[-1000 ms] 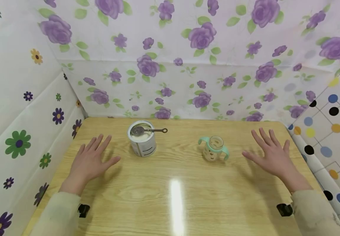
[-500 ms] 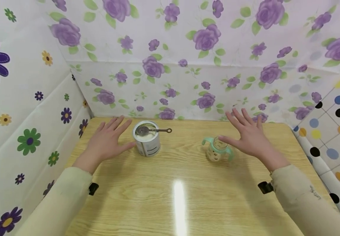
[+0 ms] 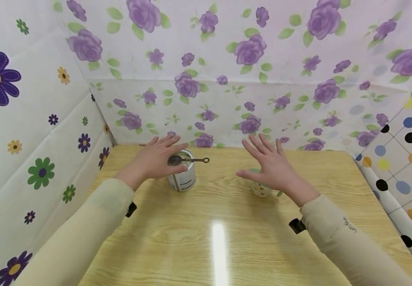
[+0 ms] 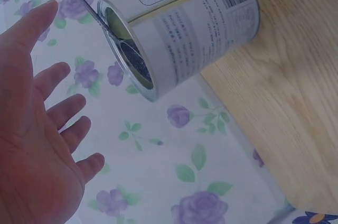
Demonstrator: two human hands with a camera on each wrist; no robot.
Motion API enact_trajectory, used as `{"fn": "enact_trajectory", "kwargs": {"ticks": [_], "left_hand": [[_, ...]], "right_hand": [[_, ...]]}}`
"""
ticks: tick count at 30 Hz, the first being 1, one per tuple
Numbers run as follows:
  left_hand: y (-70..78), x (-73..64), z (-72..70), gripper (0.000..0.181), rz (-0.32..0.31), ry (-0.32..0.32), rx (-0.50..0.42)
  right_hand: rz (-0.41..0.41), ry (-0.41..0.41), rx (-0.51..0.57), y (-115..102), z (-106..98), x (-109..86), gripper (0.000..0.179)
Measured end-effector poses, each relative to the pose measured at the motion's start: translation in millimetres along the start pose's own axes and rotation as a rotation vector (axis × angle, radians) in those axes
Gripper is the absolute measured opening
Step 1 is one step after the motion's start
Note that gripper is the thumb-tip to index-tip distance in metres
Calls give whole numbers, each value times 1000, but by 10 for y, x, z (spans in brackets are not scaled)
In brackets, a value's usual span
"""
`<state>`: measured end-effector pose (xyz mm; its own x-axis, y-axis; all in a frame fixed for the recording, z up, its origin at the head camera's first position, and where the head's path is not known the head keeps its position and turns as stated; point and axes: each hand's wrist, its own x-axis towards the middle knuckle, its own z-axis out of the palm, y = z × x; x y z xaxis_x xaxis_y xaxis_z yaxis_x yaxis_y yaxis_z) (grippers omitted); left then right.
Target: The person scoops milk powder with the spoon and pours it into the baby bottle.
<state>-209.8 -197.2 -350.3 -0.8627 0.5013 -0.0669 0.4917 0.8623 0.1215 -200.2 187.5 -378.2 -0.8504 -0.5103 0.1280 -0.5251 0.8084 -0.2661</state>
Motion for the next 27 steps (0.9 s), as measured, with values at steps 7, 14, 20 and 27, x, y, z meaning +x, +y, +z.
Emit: {"fn": "enact_trajectory", "kwargs": {"ticks": [7,14,20,27], "left_hand": [[144,239,28,77,63,-54,-66],[159,378,104,69,101,-60,-71],[113,477,144,56,111,-74,-118],[110,609,187,40,160,-79,-189]], "right_hand": [[-12,-15,12,-108,79,-4,101],[-31,-7,48,-227,181,-7,101],[-49,-13,58,-324,273,21,101],[-74,-28,72,-406,409,28,99]]}}
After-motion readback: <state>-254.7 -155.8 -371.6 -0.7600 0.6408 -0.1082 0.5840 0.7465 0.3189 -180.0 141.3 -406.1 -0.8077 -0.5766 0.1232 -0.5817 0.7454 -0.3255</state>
